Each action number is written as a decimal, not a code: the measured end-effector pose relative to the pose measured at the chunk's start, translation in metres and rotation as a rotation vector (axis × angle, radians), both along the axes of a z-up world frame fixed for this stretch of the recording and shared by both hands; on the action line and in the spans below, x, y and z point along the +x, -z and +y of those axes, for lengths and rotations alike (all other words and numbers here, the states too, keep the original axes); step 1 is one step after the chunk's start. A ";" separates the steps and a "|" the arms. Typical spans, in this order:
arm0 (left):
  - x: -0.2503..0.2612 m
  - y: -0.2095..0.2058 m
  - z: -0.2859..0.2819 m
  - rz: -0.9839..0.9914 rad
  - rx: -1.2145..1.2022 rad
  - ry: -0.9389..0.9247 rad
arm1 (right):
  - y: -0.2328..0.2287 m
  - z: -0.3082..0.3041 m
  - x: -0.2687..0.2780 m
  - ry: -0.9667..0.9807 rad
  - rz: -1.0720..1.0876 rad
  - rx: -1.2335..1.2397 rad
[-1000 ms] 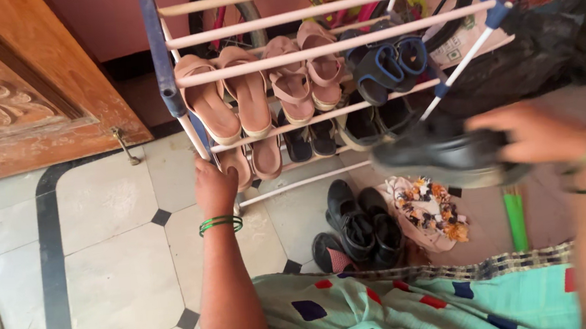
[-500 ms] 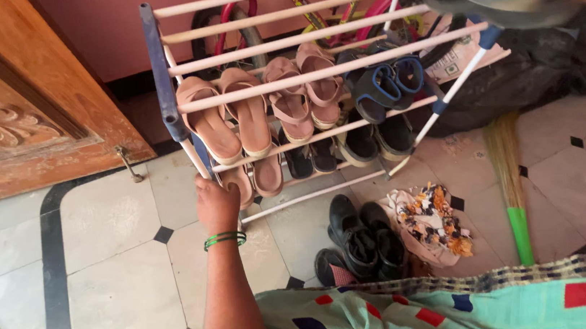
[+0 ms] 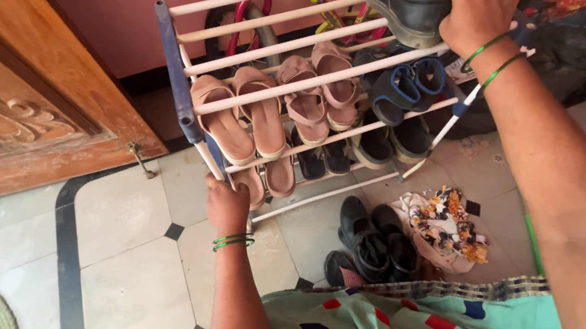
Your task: The person organizes footwear on a multi-tier shoe rack. They pick up shoes and sandals from the floor and place them on the rack, then rearrange items on the rack to fit them neatly.
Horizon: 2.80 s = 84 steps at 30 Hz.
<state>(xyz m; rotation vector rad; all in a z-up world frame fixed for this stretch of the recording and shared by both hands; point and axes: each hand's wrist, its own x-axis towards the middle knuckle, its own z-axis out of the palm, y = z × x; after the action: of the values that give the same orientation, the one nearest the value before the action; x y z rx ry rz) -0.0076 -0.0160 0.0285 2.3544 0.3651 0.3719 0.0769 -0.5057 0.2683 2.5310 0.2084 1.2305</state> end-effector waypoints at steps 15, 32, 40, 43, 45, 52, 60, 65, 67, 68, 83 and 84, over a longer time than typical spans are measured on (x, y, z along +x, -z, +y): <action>0.003 0.012 0.005 -0.005 0.048 0.027 | 0.075 0.033 -0.142 -0.343 -0.134 0.420; -0.001 0.016 0.008 -0.030 0.060 0.045 | 0.474 0.137 -0.321 -0.232 1.220 -0.002; 0.002 0.017 0.006 -0.051 0.090 0.044 | 0.439 0.104 -0.295 0.237 1.357 0.261; 0.002 0.017 0.005 -0.025 0.108 0.017 | 0.443 0.109 -0.294 0.347 1.377 0.237; 0.002 0.015 0.005 -0.004 0.078 0.018 | 0.444 0.104 -0.290 0.403 1.414 0.187; 0.001 0.012 0.005 0.004 0.069 0.016 | 0.465 0.091 -0.280 0.390 1.630 0.307; 0.000 0.018 0.007 -0.066 0.107 0.049 | 0.446 0.077 -0.239 0.311 1.363 0.565; -0.002 0.014 0.006 -0.077 0.075 0.058 | 0.332 0.076 -0.188 0.338 1.325 0.534; -0.002 0.015 0.006 -0.096 0.086 0.065 | 0.275 0.080 -0.183 0.250 1.317 0.550; -0.001 0.016 0.006 -0.091 0.088 0.054 | 0.246 0.084 -0.185 0.155 1.284 0.554; 0.005 0.014 0.005 -0.010 0.029 0.051 | -0.122 0.146 -0.249 -0.787 0.549 0.488; 0.006 0.015 0.004 -0.019 0.036 0.051 | -0.137 0.151 -0.249 -0.749 0.497 0.480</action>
<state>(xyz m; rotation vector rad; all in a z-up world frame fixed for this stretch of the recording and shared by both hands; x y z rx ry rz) -0.0016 -0.0117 0.0132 2.3889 0.2906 0.3789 -0.1718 -0.3544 0.4053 3.2982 1.1924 0.8900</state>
